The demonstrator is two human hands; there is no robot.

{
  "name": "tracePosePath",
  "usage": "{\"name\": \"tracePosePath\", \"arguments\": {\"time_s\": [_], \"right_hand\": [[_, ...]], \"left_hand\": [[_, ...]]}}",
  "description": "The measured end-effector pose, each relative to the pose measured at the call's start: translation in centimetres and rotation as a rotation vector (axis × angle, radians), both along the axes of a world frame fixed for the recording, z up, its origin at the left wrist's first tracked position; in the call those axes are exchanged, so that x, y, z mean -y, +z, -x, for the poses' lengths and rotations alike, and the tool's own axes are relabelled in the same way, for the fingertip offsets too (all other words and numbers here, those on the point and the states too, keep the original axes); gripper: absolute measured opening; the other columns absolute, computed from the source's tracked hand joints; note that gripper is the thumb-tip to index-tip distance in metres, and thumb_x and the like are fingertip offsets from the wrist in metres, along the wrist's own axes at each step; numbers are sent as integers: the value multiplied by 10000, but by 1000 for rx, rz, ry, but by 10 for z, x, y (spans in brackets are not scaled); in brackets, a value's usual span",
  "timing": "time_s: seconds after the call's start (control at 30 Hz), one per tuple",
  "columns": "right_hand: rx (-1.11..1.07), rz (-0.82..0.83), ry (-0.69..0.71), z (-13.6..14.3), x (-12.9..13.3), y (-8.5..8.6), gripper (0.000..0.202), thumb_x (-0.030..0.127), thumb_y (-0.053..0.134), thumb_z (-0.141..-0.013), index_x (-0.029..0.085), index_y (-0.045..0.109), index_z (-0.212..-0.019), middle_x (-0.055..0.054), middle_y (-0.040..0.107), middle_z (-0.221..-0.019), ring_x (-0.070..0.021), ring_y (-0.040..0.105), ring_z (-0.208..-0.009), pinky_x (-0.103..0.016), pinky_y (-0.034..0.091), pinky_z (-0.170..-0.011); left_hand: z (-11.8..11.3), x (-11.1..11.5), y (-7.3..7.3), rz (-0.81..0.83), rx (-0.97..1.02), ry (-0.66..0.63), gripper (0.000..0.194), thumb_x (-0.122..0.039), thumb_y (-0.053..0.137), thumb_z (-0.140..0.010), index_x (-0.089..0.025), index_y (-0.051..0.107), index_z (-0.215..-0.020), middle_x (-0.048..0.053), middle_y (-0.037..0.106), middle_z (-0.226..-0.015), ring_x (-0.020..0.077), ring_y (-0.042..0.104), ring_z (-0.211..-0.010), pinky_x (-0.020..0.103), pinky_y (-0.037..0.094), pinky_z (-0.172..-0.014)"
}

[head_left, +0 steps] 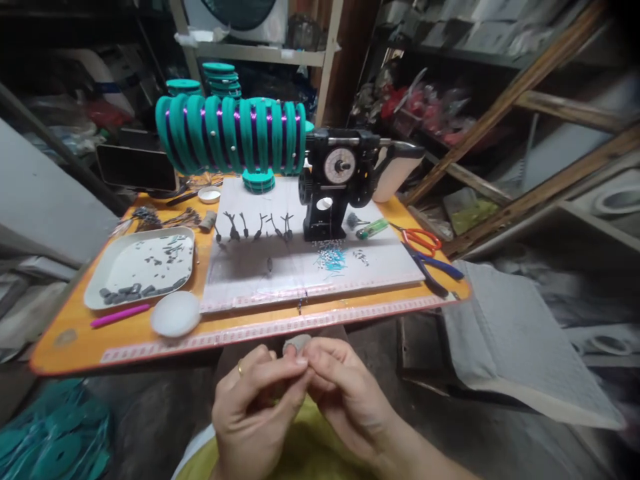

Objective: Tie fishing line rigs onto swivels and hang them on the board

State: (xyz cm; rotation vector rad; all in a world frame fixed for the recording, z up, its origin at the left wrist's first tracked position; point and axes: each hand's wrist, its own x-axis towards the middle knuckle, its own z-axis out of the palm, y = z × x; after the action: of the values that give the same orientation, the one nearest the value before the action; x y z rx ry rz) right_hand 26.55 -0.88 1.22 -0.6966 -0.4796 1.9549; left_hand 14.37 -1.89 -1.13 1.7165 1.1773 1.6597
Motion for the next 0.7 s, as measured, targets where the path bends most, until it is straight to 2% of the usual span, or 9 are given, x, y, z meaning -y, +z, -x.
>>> {"name": "tracePosePath", "arguments": {"time_s": [0.1,0.17,0.23,0.27,0.33,0.43,0.53,0.63,0.7], "right_hand": [[229,-208,39,-14,-2,0,245,429,718,-848,208,769,-756,8,652,-665,-113,618,-667,-244,506,-732],[664,-552,22,-36,-14,4,295,433,562,-957,220,764,-929,-12,664,-697,-143,620,-652,-277,515,-672],[1322,-989,-144,-68,-37,12,311,378,478,-1002,231,685,-1181,-55,698,-861,-182,632,-744,-328,522,-714],[1453,-1036,-237,-86,-53,17,356,370,521,-976,195,640,-1262,-121,684,-1005,-240,620,-869,-407,505,-806],[1667,-1113,-291,-121,-90,25,362,297,483,-978,153,631,-1275,-168,649,-1038,-302,557,-981,-507,446,-900],[1759,-1195,-193,-158,-143,30,262,179,502,-922,135,714,-1068,-164,649,-962,-316,508,-1005,-533,404,-947],[1758,-1237,-106,-171,-177,29,189,143,522,-878,143,708,-847,-148,630,-874,-297,499,-962,-496,411,-930],[1689,-1222,-95,-172,-184,32,138,163,573,-843,170,661,-736,-128,612,-849,-277,505,-935,-470,394,-945],[1613,-1167,-151,-173,-170,37,93,205,592,-843,183,654,-777,-115,608,-892,-266,511,-932,-454,388,-947]], "left_hand": [[-2,-4,6,-22,50,-64,262,-17,722,-765,-234,714,-911,-59,527,-660,68,505,-560,155,516,-556],[-4,-5,8,-25,95,-95,215,-37,726,-762,-224,709,-866,-41,524,-701,77,536,-595,142,482,-486],[-6,-5,8,6,106,-121,185,-54,716,-775,-224,697,-845,2,610,-836,105,626,-711,137,475,-464],[-8,-6,8,34,100,-143,183,-54,704,-788,-227,688,-847,23,659,-921,125,666,-783,140,494,-483],[-14,-6,6,101,88,-205,194,-50,668,-822,-236,672,-876,39,723,-1003,157,711,-864,168,554,-566],[-28,-10,8,146,55,-283,182,-59,639,-851,-234,667,-895,19,756,-873,155,734,-777,194,585,-609],[-44,-14,12,62,-39,-317,177,-49,654,-838,-211,700,-894,18,746,-797,137,720,-695,179,575,-601],[-55,-17,11,-28,-112,-364,229,-24,622,-856,-198,713,-974,32,745,-824,133,722,-736,182,583,-669],[-60,-20,5,-59,-207,-354,236,-31,601,-877,-189,685,-1032,32,745,-838,128,722,-732,176,579,-659]]}}
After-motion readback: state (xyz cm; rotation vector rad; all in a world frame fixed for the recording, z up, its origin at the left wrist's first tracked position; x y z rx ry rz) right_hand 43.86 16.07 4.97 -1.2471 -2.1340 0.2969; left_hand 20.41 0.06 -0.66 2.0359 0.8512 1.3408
